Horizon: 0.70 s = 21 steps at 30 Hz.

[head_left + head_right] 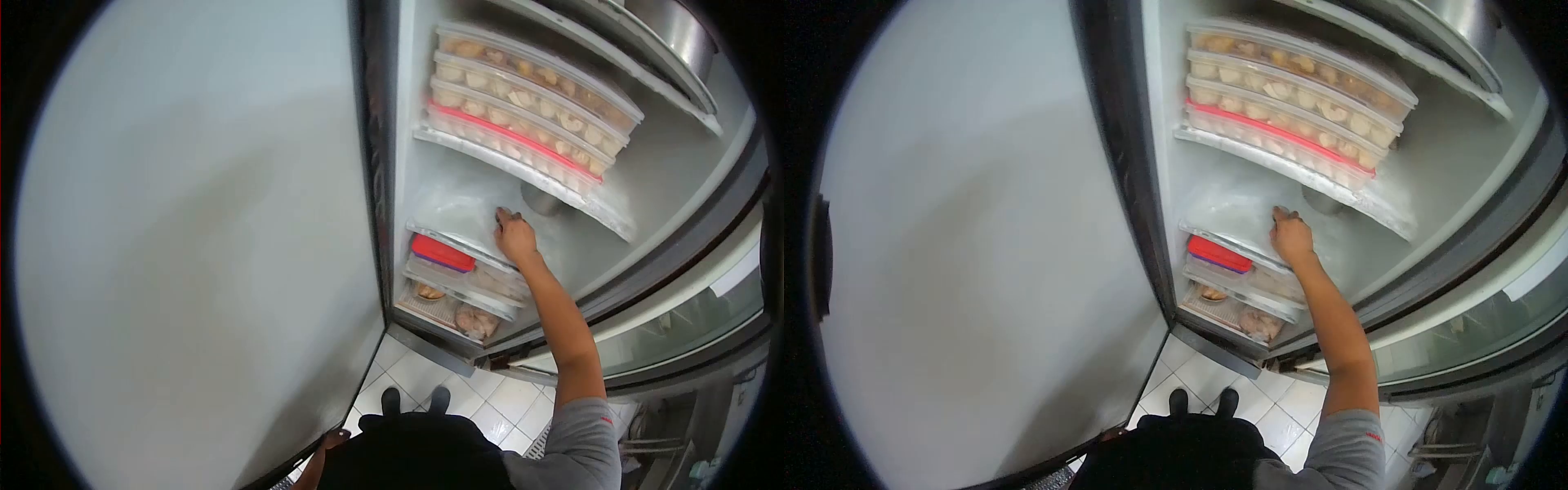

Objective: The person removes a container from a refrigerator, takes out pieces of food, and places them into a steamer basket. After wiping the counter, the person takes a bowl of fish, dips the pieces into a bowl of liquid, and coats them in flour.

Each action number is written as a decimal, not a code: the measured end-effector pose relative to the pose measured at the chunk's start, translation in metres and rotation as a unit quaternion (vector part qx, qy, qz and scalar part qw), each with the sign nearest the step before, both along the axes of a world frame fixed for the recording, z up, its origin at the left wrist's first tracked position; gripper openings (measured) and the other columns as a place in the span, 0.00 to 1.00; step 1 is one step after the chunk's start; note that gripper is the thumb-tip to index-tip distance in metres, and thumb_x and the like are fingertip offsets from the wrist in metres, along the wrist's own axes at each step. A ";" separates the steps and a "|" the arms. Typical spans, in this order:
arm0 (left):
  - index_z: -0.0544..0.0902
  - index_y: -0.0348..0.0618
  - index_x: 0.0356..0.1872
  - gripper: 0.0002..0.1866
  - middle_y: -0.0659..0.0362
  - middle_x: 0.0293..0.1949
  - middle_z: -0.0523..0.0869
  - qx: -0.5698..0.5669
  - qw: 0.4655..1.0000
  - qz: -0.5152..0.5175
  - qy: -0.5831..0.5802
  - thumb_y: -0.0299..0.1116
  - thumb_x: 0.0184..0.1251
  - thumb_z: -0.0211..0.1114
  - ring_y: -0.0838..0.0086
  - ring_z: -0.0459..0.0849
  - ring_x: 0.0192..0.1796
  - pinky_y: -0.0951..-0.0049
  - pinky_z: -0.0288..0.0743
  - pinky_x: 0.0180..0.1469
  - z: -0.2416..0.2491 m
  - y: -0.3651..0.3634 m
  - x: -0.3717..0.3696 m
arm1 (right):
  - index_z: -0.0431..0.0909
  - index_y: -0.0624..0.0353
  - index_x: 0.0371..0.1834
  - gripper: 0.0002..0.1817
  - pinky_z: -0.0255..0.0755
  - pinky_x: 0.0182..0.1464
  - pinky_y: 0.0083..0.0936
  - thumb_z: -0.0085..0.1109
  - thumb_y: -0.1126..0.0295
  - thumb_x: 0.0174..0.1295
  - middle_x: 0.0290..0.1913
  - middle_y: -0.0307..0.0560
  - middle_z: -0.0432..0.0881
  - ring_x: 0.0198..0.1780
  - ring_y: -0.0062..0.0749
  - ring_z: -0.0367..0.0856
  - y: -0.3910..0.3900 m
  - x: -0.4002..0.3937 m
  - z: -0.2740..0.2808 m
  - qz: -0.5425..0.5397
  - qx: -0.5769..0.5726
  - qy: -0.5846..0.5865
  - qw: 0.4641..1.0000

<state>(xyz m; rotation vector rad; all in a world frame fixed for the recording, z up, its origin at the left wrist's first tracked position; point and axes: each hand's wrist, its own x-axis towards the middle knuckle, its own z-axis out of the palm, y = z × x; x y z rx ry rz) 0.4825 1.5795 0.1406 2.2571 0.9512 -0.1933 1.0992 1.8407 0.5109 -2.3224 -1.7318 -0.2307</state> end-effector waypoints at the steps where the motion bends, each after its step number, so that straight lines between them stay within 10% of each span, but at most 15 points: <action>1: 0.81 0.39 0.49 0.14 0.58 0.42 0.86 -0.047 0.998 0.034 0.004 0.39 0.73 0.58 0.67 0.85 0.36 0.67 0.79 0.39 -0.001 0.001 -0.003 | 0.71 0.53 0.64 0.28 0.78 0.49 0.45 0.57 0.65 0.57 0.50 0.65 0.76 0.46 0.56 0.82 0.000 0.000 0.001 0.005 0.002 -0.003 1.000; 12: 0.80 0.41 0.48 0.14 0.59 0.39 0.84 -0.247 0.926 0.286 0.005 0.40 0.74 0.55 0.69 0.83 0.34 0.68 0.78 0.36 0.014 0.043 0.030 | 0.69 0.50 0.64 0.27 0.79 0.49 0.42 0.55 0.64 0.58 0.47 0.53 0.82 0.47 0.48 0.84 0.025 0.054 -0.001 -0.009 0.023 0.179 0.984; 14: 0.80 0.41 0.48 0.14 0.59 0.38 0.84 -0.250 0.919 0.303 0.001 0.40 0.75 0.55 0.69 0.83 0.33 0.68 0.77 0.36 0.022 0.050 0.048 | 0.69 0.48 0.64 0.26 0.80 0.39 0.34 0.56 0.63 0.60 0.44 0.44 0.82 0.41 0.35 0.83 0.002 0.061 0.009 0.002 0.142 0.607 0.782; 19: 0.80 0.42 0.47 0.13 0.59 0.36 0.83 -0.253 0.923 0.289 -0.004 0.40 0.76 0.54 0.70 0.82 0.32 0.69 0.77 0.34 0.033 0.065 0.112 | 0.67 0.44 0.68 0.29 0.78 0.30 0.22 0.56 0.66 0.60 0.51 0.41 0.78 0.39 0.27 0.80 -0.142 -0.005 0.009 0.158 0.052 0.823 0.543; 20: 0.80 0.42 0.47 0.13 0.59 0.36 0.83 -0.254 0.926 0.278 -0.002 0.40 0.76 0.53 0.71 0.82 0.32 0.69 0.77 0.34 0.034 0.066 0.129 | 0.66 0.44 0.69 0.30 0.78 0.32 0.21 0.56 0.66 0.60 0.51 0.42 0.78 0.42 0.28 0.80 -0.182 -0.022 0.002 0.150 0.050 0.794 0.587; 21: 0.80 0.42 0.47 0.13 0.60 0.36 0.83 -0.257 0.930 0.265 0.003 0.40 0.76 0.53 0.71 0.82 0.32 0.69 0.76 0.34 0.034 0.065 0.147 | 0.65 0.49 0.71 0.34 0.76 0.49 0.26 0.56 0.67 0.57 0.59 0.43 0.73 0.52 0.29 0.75 -0.232 -0.034 0.009 0.091 -0.056 0.857 0.504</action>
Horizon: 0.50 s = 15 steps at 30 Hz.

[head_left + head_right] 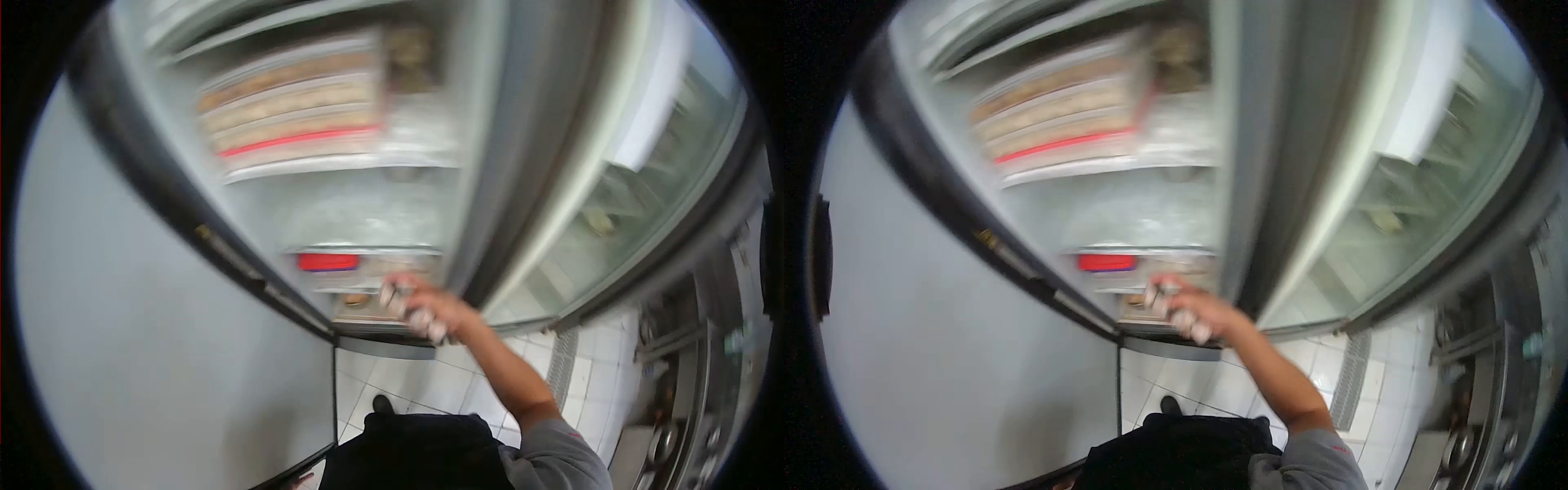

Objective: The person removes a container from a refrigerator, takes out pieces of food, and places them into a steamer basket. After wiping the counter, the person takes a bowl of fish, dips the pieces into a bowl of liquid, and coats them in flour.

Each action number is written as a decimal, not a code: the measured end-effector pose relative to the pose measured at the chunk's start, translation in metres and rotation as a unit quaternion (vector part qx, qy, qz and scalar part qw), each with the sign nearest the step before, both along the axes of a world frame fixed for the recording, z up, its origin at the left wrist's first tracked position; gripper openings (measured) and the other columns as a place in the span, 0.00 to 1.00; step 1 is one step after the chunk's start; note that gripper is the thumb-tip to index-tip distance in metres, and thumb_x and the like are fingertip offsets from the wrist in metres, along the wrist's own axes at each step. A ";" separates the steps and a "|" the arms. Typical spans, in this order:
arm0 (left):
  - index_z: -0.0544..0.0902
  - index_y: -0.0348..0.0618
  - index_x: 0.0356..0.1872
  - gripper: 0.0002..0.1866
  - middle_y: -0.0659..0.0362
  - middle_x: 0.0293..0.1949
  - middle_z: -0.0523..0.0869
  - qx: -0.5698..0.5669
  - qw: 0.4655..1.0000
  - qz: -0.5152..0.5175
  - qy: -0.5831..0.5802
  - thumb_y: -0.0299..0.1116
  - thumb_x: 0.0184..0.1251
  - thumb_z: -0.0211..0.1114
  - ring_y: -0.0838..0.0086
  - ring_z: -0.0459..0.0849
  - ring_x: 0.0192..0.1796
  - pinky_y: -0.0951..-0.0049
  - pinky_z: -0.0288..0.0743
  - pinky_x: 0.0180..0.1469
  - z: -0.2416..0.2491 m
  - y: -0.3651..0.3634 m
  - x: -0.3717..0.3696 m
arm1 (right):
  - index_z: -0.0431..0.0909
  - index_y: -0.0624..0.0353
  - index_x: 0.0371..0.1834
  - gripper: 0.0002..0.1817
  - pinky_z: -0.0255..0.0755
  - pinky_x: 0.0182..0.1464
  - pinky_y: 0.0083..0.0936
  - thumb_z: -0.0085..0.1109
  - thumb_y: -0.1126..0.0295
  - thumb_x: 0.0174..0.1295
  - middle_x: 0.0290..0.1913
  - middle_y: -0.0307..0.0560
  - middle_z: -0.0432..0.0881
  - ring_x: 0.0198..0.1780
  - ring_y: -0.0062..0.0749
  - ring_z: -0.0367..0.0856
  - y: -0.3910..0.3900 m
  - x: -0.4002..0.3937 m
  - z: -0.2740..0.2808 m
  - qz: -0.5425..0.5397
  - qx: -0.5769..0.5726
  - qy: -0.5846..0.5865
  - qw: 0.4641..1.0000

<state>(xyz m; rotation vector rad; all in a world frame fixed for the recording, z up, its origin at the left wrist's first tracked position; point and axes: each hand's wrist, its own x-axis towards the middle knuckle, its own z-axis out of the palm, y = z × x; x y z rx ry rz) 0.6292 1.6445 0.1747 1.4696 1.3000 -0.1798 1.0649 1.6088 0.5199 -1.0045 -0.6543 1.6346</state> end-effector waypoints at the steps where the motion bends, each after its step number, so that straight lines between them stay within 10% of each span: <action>1: 0.80 0.42 0.47 0.13 0.60 0.35 0.82 -0.002 1.000 -0.017 0.000 0.40 0.76 0.53 0.71 0.82 0.31 0.69 0.76 0.34 0.000 -0.002 0.018 | 0.65 0.48 0.72 0.34 0.76 0.47 0.25 0.56 0.67 0.58 0.58 0.43 0.74 0.50 0.28 0.75 -0.040 -0.006 -0.028 -0.023 0.046 0.006 0.999; 8: 0.79 0.43 0.46 0.13 0.60 0.33 0.81 -0.025 0.982 -0.182 0.035 0.41 0.77 0.51 0.72 0.81 0.30 0.70 0.75 0.32 -0.013 -0.046 0.156 | 0.67 0.49 0.70 0.28 0.74 0.47 0.19 0.54 0.70 0.65 0.58 0.43 0.76 0.47 0.23 0.78 -0.360 0.022 -0.133 -0.299 -0.040 0.013 0.953; 15: 0.79 0.44 0.45 0.13 0.61 0.31 0.80 -0.034 0.918 -0.388 0.080 0.41 0.79 0.50 0.74 0.80 0.28 0.70 0.74 0.30 -0.021 -0.107 0.295 | 0.63 0.47 0.72 0.32 0.71 0.49 0.22 0.56 0.70 0.63 0.49 0.41 0.79 0.45 0.24 0.76 -0.568 0.045 -0.114 -0.535 -0.086 -0.094 0.835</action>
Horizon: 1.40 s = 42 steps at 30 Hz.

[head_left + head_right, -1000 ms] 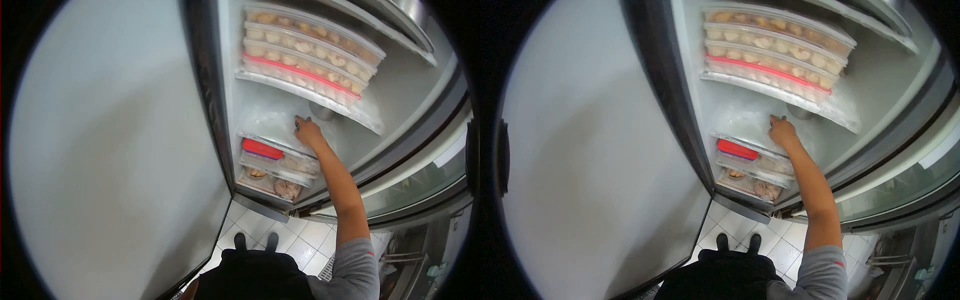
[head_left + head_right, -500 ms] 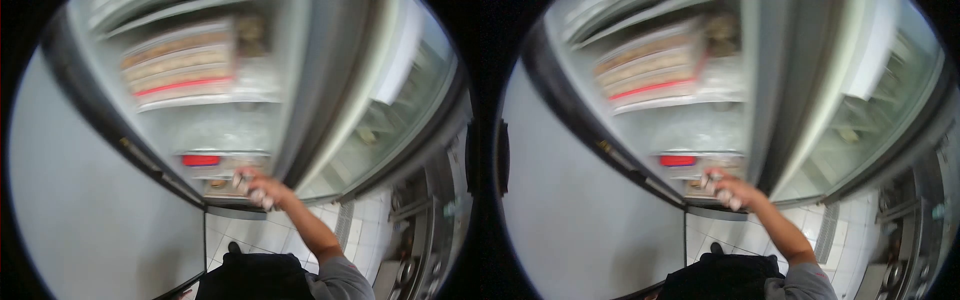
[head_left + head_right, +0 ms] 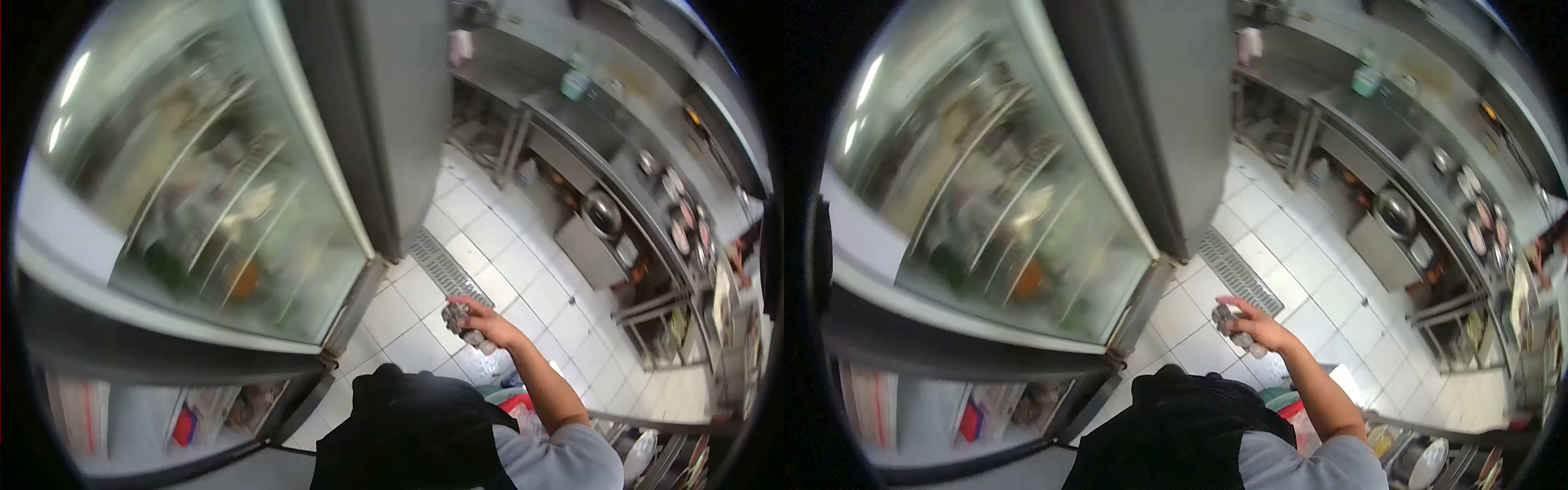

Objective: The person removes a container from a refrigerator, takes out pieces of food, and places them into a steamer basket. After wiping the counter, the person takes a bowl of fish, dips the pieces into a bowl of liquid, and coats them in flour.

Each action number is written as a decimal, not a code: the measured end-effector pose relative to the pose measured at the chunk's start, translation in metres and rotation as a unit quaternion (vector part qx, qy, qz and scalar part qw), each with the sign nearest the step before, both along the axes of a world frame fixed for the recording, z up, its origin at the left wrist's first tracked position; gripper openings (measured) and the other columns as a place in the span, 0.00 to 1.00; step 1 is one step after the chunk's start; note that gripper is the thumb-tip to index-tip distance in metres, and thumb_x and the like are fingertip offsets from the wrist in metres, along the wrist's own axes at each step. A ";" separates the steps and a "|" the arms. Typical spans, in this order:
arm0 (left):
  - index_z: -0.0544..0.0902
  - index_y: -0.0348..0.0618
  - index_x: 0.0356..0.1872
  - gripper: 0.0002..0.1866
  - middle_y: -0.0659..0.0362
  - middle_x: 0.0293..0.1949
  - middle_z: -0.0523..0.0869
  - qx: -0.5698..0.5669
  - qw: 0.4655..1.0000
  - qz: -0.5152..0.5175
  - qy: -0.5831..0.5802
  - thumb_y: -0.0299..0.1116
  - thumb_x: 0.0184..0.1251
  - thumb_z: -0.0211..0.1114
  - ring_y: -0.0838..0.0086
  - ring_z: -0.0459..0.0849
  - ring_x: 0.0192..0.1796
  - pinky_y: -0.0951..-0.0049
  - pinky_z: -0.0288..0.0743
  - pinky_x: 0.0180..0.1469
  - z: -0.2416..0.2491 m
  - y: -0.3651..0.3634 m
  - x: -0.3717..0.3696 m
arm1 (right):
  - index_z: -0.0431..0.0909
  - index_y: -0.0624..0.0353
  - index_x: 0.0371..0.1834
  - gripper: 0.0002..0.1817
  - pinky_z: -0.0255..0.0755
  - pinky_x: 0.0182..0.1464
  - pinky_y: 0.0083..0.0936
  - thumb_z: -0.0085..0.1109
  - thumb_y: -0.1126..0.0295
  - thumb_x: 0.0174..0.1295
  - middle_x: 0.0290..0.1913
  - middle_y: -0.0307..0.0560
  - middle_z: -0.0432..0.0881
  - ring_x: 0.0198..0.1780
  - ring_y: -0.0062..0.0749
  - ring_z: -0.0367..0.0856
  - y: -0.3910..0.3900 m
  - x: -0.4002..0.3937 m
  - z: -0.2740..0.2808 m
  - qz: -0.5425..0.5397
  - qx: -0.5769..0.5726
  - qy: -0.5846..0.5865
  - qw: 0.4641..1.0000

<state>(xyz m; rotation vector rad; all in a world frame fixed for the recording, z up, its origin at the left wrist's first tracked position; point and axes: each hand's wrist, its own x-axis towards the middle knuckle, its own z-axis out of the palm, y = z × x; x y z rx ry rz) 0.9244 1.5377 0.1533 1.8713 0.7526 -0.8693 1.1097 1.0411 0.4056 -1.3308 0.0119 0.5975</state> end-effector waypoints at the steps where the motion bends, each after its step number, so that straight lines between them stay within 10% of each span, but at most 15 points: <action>1: 0.79 0.44 0.45 0.13 0.61 0.31 0.80 -0.005 0.999 -0.033 -0.004 0.41 0.79 0.50 0.74 0.79 0.28 0.70 0.74 0.30 -0.002 -0.008 0.024 | 0.62 0.48 0.72 0.33 0.72 0.48 0.22 0.58 0.71 0.62 0.47 0.41 0.79 0.45 0.24 0.76 -0.012 0.004 0.001 -0.027 -0.003 -0.012 1.000; 6: 0.78 0.45 0.45 0.14 0.61 0.29 0.80 -0.105 0.981 -0.120 -0.113 0.41 0.80 0.48 0.75 0.79 0.26 0.71 0.74 0.28 0.012 -0.082 0.186 | 0.63 0.54 0.64 0.30 0.73 0.38 0.18 0.63 0.77 0.59 0.44 0.41 0.77 0.42 0.21 0.76 -0.045 0.030 0.010 -0.144 0.008 -0.096 0.985; 10: 0.73 0.41 0.62 0.21 0.59 0.31 0.81 -0.313 0.908 -0.201 -0.190 0.43 0.76 0.54 0.82 0.75 0.24 0.82 0.69 0.22 0.210 -0.299 0.334 | 0.68 0.59 0.60 0.28 0.74 0.35 0.18 0.66 0.77 0.56 0.45 0.40 0.79 0.39 0.21 0.78 -0.098 0.051 0.044 -0.180 -0.081 -0.132 0.971; 16: 0.76 0.42 0.55 0.20 0.62 0.25 0.78 -0.422 0.790 -0.437 -0.084 0.46 0.75 0.57 0.83 0.73 0.21 0.81 0.66 0.20 0.272 -0.540 0.405 | 0.73 0.60 0.55 0.26 0.76 0.37 0.29 0.69 0.70 0.51 0.38 0.49 0.84 0.35 0.31 0.83 -0.208 0.071 0.074 -0.206 -0.329 -0.163 0.907; 19: 0.76 0.41 0.40 0.15 0.65 0.19 0.74 -0.418 0.752 -0.509 -0.014 0.45 0.75 0.57 0.84 0.70 0.17 0.80 0.63 0.19 0.268 -0.632 0.404 | 0.74 0.59 0.54 0.26 0.77 0.41 0.33 0.69 0.66 0.51 0.38 0.53 0.84 0.35 0.41 0.84 -0.249 0.056 0.081 -0.292 -0.415 -0.106 0.855; 27: 0.75 0.43 0.43 0.09 0.65 0.21 0.74 -0.427 0.608 -0.663 0.086 0.38 0.76 0.55 0.85 0.69 0.19 0.80 0.62 0.19 0.239 -0.802 0.314 | 0.77 0.69 0.42 0.24 0.75 0.33 0.31 0.72 0.58 0.55 0.26 0.56 0.83 0.27 0.38 0.83 -0.292 -0.042 0.063 -0.581 -0.349 0.138 0.722; 34: 0.73 0.45 0.45 0.11 0.64 0.21 0.70 -0.366 0.458 -0.760 0.282 0.42 0.77 0.53 0.85 0.63 0.18 0.82 0.52 0.19 0.248 -0.925 0.209 | 0.78 0.63 0.38 0.19 0.68 0.28 0.26 0.70 0.57 0.58 0.21 0.43 0.77 0.24 0.22 0.72 -0.337 -0.152 0.031 -0.757 -0.261 0.099 0.590; 37: 0.74 0.46 0.45 0.09 0.65 0.21 0.71 -0.355 0.445 -0.739 0.360 0.39 0.77 0.54 0.83 0.65 0.17 0.82 0.53 0.18 0.265 -0.978 0.177 | 0.78 0.60 0.39 0.14 0.66 0.28 0.20 0.70 0.63 0.59 0.27 0.33 0.77 0.27 0.15 0.70 -0.374 -0.199 0.017 -0.786 -0.082 0.008 0.613; 42: 0.73 0.42 0.50 0.13 0.56 0.32 0.78 -0.420 0.515 -0.653 0.364 0.40 0.77 0.53 0.74 0.76 0.25 0.78 0.68 0.24 0.265 -1.058 0.122 | 0.79 0.63 0.48 0.21 0.74 0.38 0.23 0.73 0.65 0.56 0.35 0.39 0.79 0.35 0.20 0.76 -0.463 -0.263 0.040 -0.845 -0.133 0.020 0.517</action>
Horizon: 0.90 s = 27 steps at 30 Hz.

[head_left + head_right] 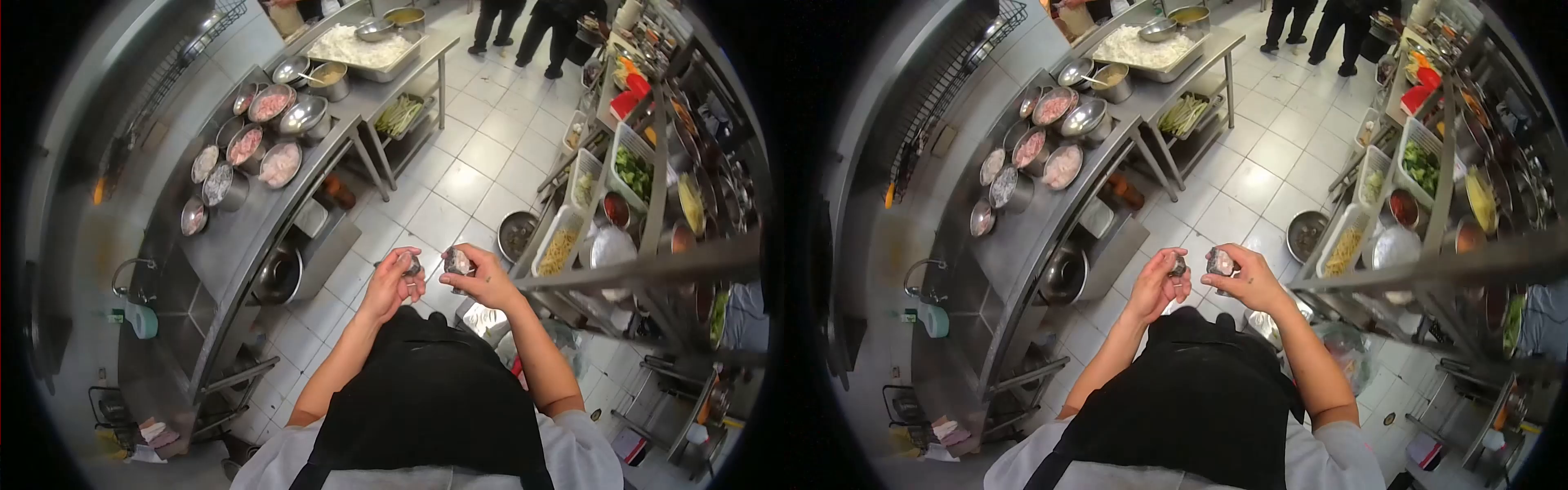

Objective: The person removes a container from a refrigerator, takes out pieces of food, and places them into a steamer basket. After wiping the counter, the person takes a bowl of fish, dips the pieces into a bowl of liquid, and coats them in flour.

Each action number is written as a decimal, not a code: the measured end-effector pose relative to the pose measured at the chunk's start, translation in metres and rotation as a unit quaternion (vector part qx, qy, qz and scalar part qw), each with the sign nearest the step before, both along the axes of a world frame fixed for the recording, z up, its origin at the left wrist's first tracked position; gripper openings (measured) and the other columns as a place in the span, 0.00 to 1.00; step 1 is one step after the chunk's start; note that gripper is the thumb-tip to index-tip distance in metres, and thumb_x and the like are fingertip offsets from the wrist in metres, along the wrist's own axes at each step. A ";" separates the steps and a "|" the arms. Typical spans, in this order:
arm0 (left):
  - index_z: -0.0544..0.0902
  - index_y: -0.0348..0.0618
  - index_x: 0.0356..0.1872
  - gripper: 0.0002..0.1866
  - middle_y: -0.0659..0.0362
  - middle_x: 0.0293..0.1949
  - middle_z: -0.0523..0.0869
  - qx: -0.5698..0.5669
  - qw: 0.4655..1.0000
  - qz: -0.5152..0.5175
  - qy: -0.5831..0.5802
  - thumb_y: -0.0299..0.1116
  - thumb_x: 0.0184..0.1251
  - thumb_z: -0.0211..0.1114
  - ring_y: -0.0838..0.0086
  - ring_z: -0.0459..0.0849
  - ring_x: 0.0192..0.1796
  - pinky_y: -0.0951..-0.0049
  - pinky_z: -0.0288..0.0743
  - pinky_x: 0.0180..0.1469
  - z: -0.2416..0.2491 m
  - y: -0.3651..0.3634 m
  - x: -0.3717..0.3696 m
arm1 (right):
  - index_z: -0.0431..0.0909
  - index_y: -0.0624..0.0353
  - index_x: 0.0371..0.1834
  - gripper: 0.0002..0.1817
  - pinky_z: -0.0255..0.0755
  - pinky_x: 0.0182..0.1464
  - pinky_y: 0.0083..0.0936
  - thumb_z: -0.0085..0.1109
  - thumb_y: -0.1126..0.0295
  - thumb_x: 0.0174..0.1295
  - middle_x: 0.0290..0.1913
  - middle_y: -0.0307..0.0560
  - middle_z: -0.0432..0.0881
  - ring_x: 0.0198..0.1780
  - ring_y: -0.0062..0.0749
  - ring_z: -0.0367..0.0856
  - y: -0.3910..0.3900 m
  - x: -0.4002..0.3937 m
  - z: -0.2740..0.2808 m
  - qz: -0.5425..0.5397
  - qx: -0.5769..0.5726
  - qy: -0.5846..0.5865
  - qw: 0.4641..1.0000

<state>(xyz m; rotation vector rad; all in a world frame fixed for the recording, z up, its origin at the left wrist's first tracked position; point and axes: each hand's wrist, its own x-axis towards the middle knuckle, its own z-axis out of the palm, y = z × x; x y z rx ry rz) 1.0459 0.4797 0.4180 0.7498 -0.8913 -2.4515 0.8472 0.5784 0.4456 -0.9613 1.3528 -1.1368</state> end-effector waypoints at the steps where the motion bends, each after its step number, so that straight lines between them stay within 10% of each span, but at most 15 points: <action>1: 0.73 0.41 0.52 0.13 0.54 0.36 0.79 -0.016 1.000 0.017 -0.018 0.40 0.78 0.52 0.71 0.80 0.30 0.77 0.73 0.27 0.003 -0.016 -0.014 | 0.79 0.63 0.48 0.21 0.74 0.38 0.23 0.73 0.65 0.56 0.35 0.39 0.79 0.35 0.20 0.76 -0.017 -0.011 0.003 0.001 -0.002 0.000 1.000; 3: 0.72 0.42 0.57 0.17 0.52 0.42 0.81 -0.018 1.000 -0.015 0.010 0.41 0.78 0.52 0.68 0.83 0.40 0.73 0.79 0.33 -0.009 -0.053 -0.037 | 0.79 0.60 0.50 0.23 0.75 0.40 0.26 0.75 0.64 0.53 0.38 0.44 0.78 0.37 0.29 0.79 -0.055 -0.032 0.005 -0.018 -0.114 0.254 0.960; 8: 0.75 0.43 0.50 0.14 0.58 0.44 0.80 0.014 0.997 -0.080 -0.014 0.42 0.74 0.59 0.73 0.81 0.41 0.72 0.78 0.34 -0.034 -0.145 -0.119 | 0.80 0.52 0.52 0.24 0.77 0.42 0.37 0.74 0.61 0.50 0.43 0.49 0.76 0.38 0.47 0.82 -0.146 -0.093 -0.015 0.020 -0.047 0.320 0.946; 15: 0.75 0.43 0.51 0.15 0.60 0.41 0.83 0.039 0.973 -0.215 -0.072 0.39 0.70 0.64 0.75 0.83 0.39 0.70 0.80 0.35 -0.049 -0.277 -0.267 | 0.78 0.57 0.54 0.27 0.76 0.40 0.32 0.74 0.64 0.51 0.42 0.48 0.77 0.36 0.41 0.81 -0.251 -0.208 -0.012 -0.036 -0.026 0.400 0.916; 19: 0.75 0.43 0.53 0.16 0.59 0.42 0.83 0.110 0.951 -0.288 0.024 0.38 0.69 0.62 0.70 0.84 0.42 0.68 0.80 0.38 -0.052 -0.342 -0.361 | 0.77 0.62 0.55 0.28 0.74 0.29 0.22 0.70 0.53 0.58 0.35 0.41 0.78 0.28 0.20 0.78 -0.276 -0.295 -0.035 -0.209 0.038 0.080 0.974; 21: 0.75 0.42 0.56 0.18 0.58 0.42 0.84 0.106 0.946 -0.306 0.030 0.38 0.70 0.62 0.68 0.85 0.45 0.68 0.80 0.38 -0.044 -0.362 -0.409 | 0.77 0.62 0.52 0.28 0.72 0.27 0.22 0.56 0.45 0.67 0.34 0.40 0.79 0.28 0.23 0.78 -0.282 -0.340 -0.046 -0.317 0.049 -0.325 0.890; 22: 0.74 0.42 0.60 0.21 0.56 0.45 0.84 0.126 0.939 -0.318 0.037 0.36 0.69 0.63 0.66 0.86 0.46 0.67 0.83 0.39 -0.050 -0.373 -0.432 | 0.76 0.61 0.48 0.30 0.72 0.26 0.21 0.44 0.41 0.71 0.33 0.40 0.78 0.29 0.26 0.78 -0.288 -0.361 -0.063 -0.366 0.034 -0.376 0.850; 27: 0.75 0.41 0.59 0.20 0.55 0.44 0.84 0.103 0.934 -0.343 0.011 0.36 0.70 0.63 0.65 0.86 0.45 0.68 0.84 0.39 -0.067 -0.426 -0.533 | 0.73 0.60 0.46 0.24 0.74 0.30 0.24 0.52 0.47 0.70 0.33 0.43 0.78 0.33 0.32 0.78 -0.326 -0.478 -0.125 -0.451 0.011 -0.533 0.716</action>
